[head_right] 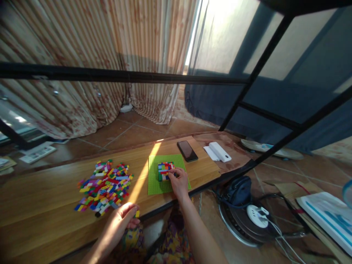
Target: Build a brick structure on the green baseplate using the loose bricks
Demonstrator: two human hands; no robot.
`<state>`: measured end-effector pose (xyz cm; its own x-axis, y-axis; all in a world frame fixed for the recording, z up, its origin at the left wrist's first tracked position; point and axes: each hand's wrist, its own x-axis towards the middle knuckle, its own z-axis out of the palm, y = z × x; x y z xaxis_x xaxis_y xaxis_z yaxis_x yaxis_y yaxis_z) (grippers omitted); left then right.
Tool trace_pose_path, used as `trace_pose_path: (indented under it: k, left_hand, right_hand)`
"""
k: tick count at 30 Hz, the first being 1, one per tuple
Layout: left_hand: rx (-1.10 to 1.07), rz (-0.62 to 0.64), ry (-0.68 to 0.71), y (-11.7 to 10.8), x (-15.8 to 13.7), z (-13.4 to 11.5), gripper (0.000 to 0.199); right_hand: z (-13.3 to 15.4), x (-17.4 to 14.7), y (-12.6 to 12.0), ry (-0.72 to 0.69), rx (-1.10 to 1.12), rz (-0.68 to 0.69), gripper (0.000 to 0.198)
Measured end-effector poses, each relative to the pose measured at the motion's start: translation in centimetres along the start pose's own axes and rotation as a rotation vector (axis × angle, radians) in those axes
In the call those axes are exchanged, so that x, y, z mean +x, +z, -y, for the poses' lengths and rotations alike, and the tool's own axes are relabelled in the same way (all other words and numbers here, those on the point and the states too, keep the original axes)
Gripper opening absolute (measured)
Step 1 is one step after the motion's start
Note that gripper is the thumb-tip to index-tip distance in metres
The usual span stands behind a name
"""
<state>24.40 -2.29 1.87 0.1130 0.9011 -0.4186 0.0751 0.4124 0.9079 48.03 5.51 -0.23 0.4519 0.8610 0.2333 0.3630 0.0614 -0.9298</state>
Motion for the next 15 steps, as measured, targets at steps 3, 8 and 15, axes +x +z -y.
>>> trace_pose_path:
  k: [3, 8, 15]
  left_hand:
    - [0.017, 0.001, 0.001, 0.0, 0.2, 0.3, 0.035]
    - [0.042, 0.036, 0.017, -0.2, 0.5, 1.0, 0.04]
    - [0.026, 0.072, -0.003, -0.4, 0.3, 1.0, 0.045]
  right_hand:
    - [-0.1, -0.1, 0.1, -0.001, 0.003, -0.023, 0.015]
    - [-0.4, -0.2, 0.1, -0.016, -0.008, -0.052, 0.016]
    - [-0.1, -0.3, 0.0, -0.021, -0.009, -0.033, 0.017]
